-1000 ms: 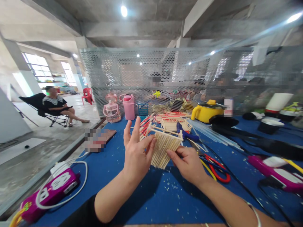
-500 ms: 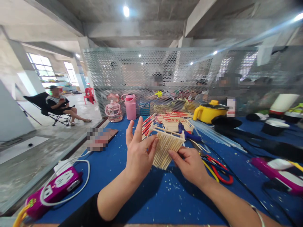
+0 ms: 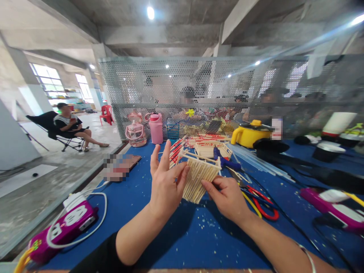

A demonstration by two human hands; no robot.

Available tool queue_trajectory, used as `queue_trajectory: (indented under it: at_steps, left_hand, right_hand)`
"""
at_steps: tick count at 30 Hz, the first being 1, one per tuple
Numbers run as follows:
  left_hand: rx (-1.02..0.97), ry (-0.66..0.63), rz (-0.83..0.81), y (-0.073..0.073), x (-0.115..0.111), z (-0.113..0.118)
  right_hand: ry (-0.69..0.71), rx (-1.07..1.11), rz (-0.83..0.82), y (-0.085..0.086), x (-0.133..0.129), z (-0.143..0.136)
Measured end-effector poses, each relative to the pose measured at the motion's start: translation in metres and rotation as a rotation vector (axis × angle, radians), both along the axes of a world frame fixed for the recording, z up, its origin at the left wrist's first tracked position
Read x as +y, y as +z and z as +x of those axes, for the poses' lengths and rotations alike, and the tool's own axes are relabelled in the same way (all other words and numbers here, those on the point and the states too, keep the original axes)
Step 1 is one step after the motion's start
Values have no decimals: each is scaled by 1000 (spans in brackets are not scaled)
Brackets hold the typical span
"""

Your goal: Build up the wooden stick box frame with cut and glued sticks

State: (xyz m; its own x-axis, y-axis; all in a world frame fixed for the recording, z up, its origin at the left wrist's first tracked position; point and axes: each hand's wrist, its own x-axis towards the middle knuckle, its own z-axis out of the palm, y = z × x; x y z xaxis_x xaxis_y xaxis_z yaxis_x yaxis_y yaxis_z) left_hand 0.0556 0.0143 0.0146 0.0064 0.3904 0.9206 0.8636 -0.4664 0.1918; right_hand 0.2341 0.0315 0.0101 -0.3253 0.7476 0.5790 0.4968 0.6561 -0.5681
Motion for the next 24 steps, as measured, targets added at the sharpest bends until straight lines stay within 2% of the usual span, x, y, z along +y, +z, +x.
queue_trajectory:
  at_steps: [24]
  left_hand:
    - [3, 5, -4, -1, 0, 0]
  right_hand:
    - [2, -6, -8, -1, 0, 0]
